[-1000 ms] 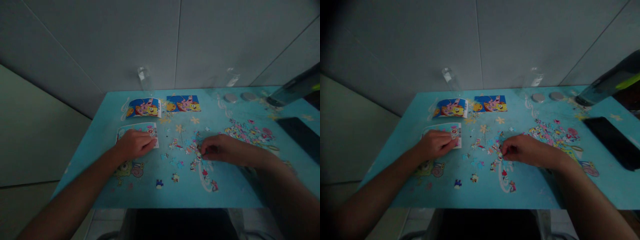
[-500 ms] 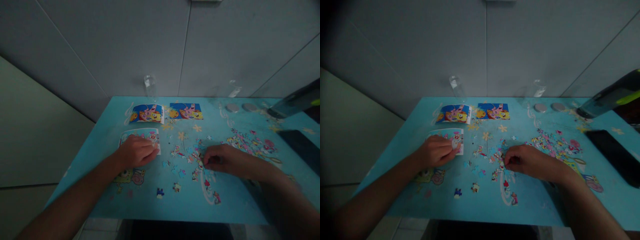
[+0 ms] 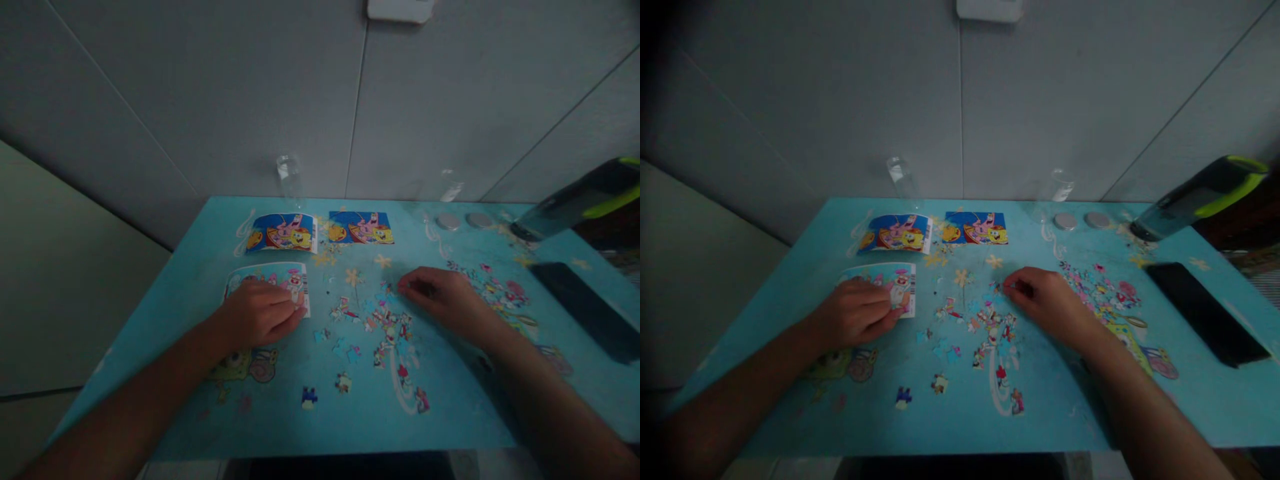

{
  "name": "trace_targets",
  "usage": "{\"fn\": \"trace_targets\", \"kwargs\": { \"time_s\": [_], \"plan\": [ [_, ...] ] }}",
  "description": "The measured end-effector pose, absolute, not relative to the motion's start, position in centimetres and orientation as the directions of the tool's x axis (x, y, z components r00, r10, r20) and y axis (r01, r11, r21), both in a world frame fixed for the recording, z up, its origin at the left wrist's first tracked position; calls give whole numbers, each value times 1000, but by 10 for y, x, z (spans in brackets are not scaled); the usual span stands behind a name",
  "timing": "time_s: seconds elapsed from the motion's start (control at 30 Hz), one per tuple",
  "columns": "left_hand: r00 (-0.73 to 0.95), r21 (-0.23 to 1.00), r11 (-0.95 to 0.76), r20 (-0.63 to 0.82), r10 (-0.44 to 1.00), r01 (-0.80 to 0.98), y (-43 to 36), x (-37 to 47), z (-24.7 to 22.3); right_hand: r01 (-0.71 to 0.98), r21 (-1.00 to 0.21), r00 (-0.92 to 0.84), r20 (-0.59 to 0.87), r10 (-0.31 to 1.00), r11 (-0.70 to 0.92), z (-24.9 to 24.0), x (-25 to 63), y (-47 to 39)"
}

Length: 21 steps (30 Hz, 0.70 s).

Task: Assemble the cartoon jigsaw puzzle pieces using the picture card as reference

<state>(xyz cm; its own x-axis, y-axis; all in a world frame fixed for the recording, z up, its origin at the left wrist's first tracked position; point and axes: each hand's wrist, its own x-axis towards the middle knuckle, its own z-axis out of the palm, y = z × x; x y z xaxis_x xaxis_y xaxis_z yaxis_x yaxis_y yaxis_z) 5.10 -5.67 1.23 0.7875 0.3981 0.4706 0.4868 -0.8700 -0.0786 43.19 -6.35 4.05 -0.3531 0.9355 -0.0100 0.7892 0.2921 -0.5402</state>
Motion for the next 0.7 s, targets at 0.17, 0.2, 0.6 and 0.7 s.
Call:
{"fn": "trace_targets", "kwargs": {
  "time_s": [0.17,0.2,0.6,0.7],
  "plan": [
    [786,-56,-872,464,409,486,-56,51,12,810,-480,-377,15,926,337,37,427,-65],
    [785,-51,-873,466,409,485,-56,51,12,811,-474,-379,22,925,343,37,428,-65],
    [786,-62,-872,468,404,486,-55,51,10,846,-478,-318,-94,944,237,43,430,-67],
    [764,-40,-857,475,436,514,-55,52,11,851,-481,-304,-124,944,211,39,426,-68]
  ]
}}
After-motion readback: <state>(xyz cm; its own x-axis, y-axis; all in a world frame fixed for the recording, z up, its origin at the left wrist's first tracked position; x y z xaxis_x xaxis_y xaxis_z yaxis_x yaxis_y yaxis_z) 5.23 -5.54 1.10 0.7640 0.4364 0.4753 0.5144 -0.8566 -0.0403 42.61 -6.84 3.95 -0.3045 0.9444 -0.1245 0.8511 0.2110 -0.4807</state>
